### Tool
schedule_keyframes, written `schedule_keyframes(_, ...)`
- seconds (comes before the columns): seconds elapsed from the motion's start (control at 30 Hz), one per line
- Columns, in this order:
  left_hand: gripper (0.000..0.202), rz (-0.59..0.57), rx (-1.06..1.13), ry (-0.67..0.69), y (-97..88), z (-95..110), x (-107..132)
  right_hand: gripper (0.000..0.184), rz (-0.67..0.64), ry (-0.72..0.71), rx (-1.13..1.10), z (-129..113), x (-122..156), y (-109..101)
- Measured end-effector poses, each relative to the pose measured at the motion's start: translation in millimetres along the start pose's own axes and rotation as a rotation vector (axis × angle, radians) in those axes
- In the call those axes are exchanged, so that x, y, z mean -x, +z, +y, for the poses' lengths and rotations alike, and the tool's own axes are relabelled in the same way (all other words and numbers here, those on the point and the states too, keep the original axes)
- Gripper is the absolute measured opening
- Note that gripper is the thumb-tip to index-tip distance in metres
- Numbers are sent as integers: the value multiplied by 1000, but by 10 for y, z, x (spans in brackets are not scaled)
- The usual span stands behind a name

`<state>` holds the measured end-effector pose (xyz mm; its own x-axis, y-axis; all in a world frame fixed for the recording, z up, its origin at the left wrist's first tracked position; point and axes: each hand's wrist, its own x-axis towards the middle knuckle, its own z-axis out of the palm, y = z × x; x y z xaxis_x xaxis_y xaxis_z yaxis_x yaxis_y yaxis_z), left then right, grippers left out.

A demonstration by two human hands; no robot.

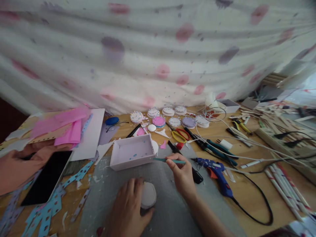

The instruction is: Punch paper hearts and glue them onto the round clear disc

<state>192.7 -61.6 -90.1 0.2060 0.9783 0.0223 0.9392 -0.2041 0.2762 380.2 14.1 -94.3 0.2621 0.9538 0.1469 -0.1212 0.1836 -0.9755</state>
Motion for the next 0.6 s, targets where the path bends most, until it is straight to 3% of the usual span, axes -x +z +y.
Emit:
schedule_keyframes(0.1, 57, -30, 25, 53, -55, -119, -17, 24, -14, 4, -4, -52, 19, 17)
schedule_keyframes(0.23, 96, -67, 139, 183, -220, -355, -57, 25, -38, 1, -8, -91, 29, 20)
schedule_keyframes(0.33, 106, -44, 183, 183, -276, -464, -51, 26, -50, -3, -7, -96, 32, 16)
schedule_keyframes(0.5, 89, 41, 108, 48, -138, -365, -13, 24, -75, -1, -5, -85, 43, 10)
schedule_keyframes(0.6, 69, -26, 77, 21, -89, -285, -41, 23, -85, 5, -15, -77, 53, 8)
